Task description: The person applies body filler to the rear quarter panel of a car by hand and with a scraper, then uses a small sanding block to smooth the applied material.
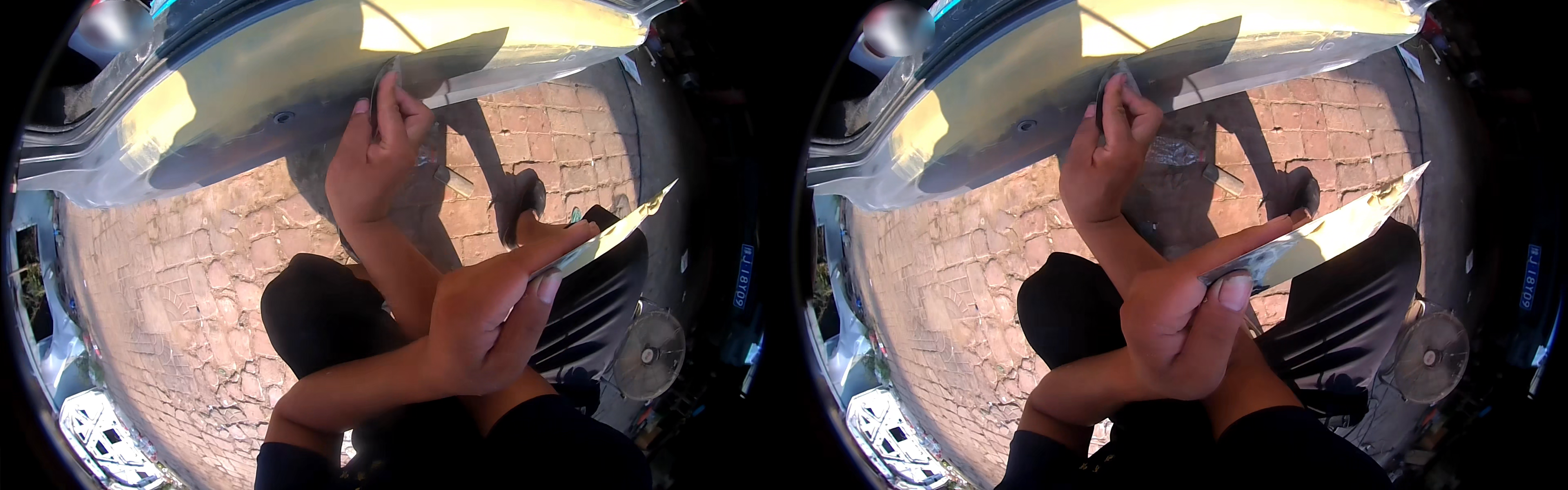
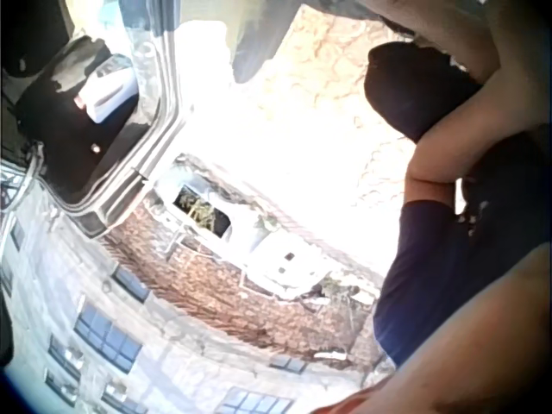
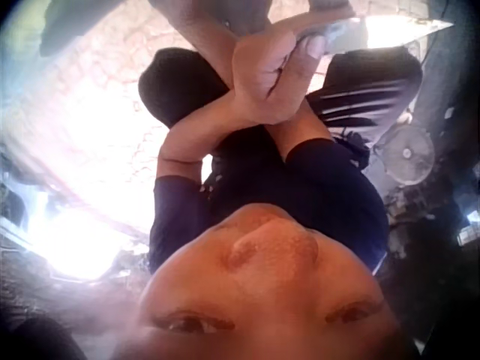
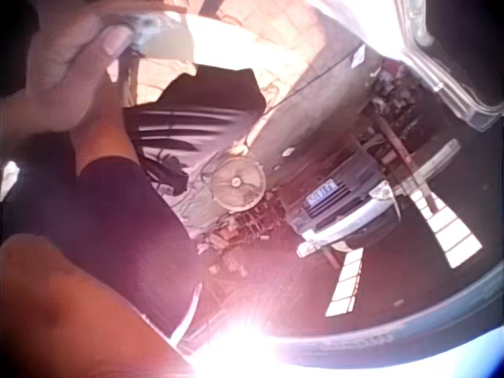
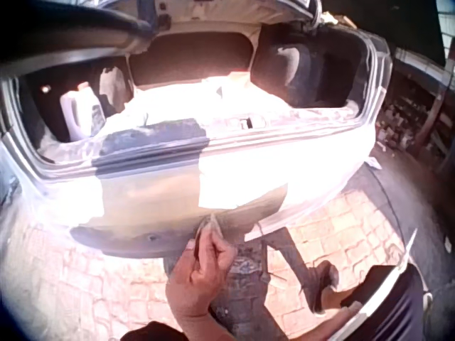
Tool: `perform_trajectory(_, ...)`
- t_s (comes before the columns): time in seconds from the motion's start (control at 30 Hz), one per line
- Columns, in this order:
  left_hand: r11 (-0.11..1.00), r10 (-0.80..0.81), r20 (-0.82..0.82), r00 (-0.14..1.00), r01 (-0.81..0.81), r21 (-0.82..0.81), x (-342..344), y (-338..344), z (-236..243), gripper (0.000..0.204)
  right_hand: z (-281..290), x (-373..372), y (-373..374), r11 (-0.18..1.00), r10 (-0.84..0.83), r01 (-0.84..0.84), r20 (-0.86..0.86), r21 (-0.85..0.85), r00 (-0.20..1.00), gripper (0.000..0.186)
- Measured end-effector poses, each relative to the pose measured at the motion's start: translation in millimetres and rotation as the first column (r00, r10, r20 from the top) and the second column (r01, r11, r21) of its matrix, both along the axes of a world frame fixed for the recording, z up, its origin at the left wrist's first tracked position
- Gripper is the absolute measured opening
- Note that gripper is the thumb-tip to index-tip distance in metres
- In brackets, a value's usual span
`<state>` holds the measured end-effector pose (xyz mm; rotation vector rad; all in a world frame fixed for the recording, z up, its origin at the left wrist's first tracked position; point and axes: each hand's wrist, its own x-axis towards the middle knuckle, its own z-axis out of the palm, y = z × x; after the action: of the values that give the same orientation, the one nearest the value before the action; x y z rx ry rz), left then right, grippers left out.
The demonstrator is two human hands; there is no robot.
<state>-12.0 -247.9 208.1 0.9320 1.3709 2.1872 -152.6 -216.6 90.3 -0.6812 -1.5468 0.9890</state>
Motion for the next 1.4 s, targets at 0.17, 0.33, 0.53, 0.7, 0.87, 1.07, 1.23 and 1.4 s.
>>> perform_trajectory(0.17,0.998,0.028,-0.054,0.998,-0.032,-0.061,-3,-5,2,0.041,-9,35,-5,0.937,0.327,-0.333,0.072,0.102,0.942,0.036)
perform_trajectory(0.33,0.997,0.047,-0.067,0.997,-0.051,-0.056,1,8,2,0.037,1,97,149,0.92,0.05,-0.111,-0.168,-0.377,0.985,0.032)
perform_trajectory(0.53,0.998,0.039,-0.069,0.997,-0.043,-0.049,14,29,-2,0.034,14,103,257,0.939,0.024,-0.121,-0.288,-0.323,0.957,0.032)
perform_trajectory(0.7,0.997,-0.061,0.028,0.998,0.062,-0.034,15,32,0,0.034,22,90,264,0.953,0.02,-0.116,-0.324,-0.281,0.946,0.031)
perform_trajectory(0.87,0.989,-0.102,-0.02,0.995,0.099,-0.108,8,23,2,0.037,21,74,251,0.963,0.004,-0.067,-0.236,-0.259,0.972,0.031)
perform_trajectory(1.07,0.991,-0.112,-0.042,0.993,0.108,-0.082,1,11,4,0.039,21,47,162,0.993,-0.102,0.101,-0.007,-0.063,0.995,0.036)
perform_trajectory(1.23,0.993,-0.087,-0.036,0.996,0.084,-0.085,-4,-4,6,0.039,10,23,74,0.99,0.008,-0.017,-0.067,-0.137,0.998,0.041)
perform_trajectory(1.4,0.996,-0.016,0.021,1.0,0.018,-0.091,-3,-10,4,0.04,-7,7,-8,0.999,0.035,-0.034,-0.021,0.027,0.999,0.04)
